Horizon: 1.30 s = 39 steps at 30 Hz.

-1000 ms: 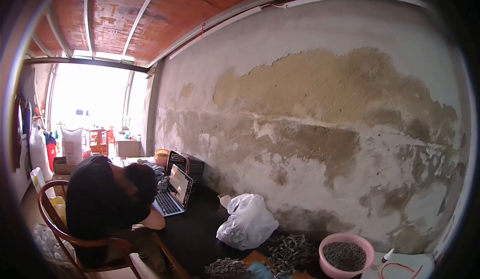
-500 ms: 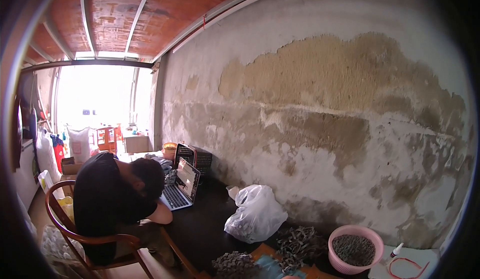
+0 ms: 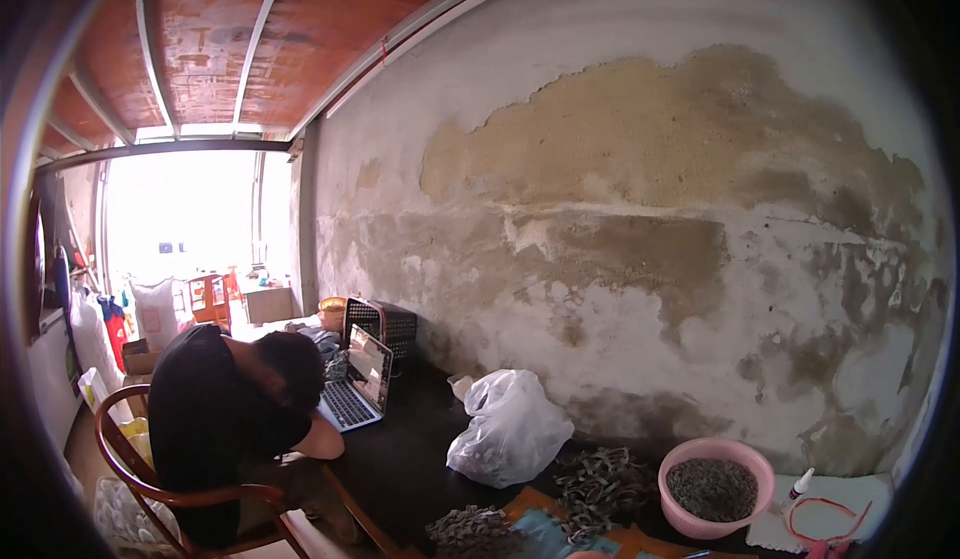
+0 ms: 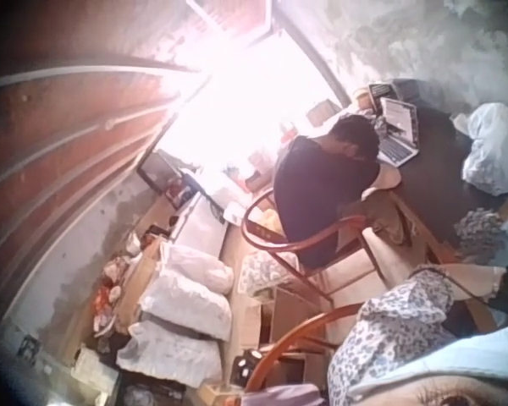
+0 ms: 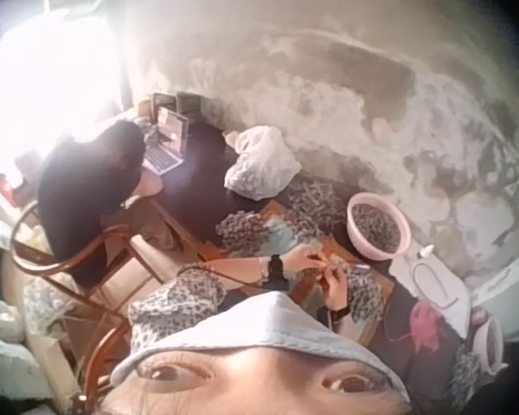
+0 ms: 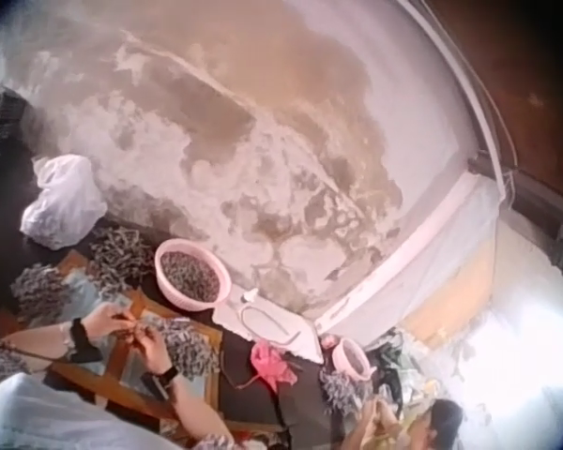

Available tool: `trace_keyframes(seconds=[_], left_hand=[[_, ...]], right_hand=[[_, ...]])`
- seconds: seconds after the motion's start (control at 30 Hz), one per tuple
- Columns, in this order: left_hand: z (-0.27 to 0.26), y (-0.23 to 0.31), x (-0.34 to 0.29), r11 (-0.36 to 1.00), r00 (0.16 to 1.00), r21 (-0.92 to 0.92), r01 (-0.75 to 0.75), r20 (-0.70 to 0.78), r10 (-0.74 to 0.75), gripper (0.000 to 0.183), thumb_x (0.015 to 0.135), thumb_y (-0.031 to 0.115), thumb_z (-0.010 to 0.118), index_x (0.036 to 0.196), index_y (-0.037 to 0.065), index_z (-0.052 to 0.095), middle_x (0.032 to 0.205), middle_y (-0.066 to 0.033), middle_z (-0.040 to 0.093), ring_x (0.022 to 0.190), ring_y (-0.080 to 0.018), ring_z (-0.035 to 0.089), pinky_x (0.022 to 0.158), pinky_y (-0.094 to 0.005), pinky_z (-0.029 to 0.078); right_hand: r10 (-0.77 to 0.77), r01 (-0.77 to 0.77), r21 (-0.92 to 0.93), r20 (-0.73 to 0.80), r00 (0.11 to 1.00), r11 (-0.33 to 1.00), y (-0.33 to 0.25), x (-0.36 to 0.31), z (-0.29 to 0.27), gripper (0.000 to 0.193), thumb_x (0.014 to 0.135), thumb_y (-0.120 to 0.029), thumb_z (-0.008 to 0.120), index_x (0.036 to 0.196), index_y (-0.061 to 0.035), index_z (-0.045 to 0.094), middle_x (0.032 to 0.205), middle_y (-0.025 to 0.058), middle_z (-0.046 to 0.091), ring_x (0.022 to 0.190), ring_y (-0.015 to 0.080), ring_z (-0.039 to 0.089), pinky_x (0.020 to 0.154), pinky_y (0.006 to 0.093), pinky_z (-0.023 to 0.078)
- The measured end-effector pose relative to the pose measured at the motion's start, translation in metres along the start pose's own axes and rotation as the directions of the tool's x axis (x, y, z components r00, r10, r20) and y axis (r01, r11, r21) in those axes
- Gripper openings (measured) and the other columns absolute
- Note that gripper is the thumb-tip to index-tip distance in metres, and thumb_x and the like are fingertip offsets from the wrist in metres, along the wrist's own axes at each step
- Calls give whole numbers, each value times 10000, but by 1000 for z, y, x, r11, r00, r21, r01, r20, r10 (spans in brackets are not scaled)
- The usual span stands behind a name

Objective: The recorder is assembling small grey components, possibly shoe accessories or hardware.

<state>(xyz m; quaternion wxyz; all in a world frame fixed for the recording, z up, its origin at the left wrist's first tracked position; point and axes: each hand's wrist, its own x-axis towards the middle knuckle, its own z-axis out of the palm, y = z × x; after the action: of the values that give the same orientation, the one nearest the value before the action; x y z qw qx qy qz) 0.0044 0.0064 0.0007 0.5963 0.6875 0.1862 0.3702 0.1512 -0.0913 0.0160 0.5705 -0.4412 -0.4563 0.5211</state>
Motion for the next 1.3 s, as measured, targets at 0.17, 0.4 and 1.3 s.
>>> trace_keyframes(seconds=[0.17, 0.4, 1.3], left_hand=[[5, 18, -9, 972, 993, -203, 114, 10, -115, 136, 860, 120, 605, 910, -1, 638, 791, -70, 645, 692, -143, 614, 629, -261, 508], [5, 10, -11, 941, 986, -296, 164, 67, -151, 133, 865, 134, 601, 923, 19, 632, 797, -60, 642, 701, -156, 625, 637, -263, 509], [2, 11, -9, 979, 987, -132, 157, 45, -152, 151, 852, 137, 624, 938, 14, 631, 827, -20, 629, 737, -96, 578, 652, -226, 466]], right_hand=[[55, -53, 49, -38, 998, 997, 1, -2, -4, 201, 916, -205, 474, 936, -40, 587, 776, 15, 580, 679, 107, 546, 607, 222, 442], [127, -127, 244, 16, 992, 962, 6, -2, -5, 161, 908, -177, 489, 880, -54, 588, 747, 17, 565, 670, 120, 542, 594, 245, 437], [-137, 155, -108, 163, 977, 982, -5, -1, -8, 89, 855, -69, 474, 791, -32, 524, 693, 41, 473, 593, 131, 432, 550, 275, 360]])
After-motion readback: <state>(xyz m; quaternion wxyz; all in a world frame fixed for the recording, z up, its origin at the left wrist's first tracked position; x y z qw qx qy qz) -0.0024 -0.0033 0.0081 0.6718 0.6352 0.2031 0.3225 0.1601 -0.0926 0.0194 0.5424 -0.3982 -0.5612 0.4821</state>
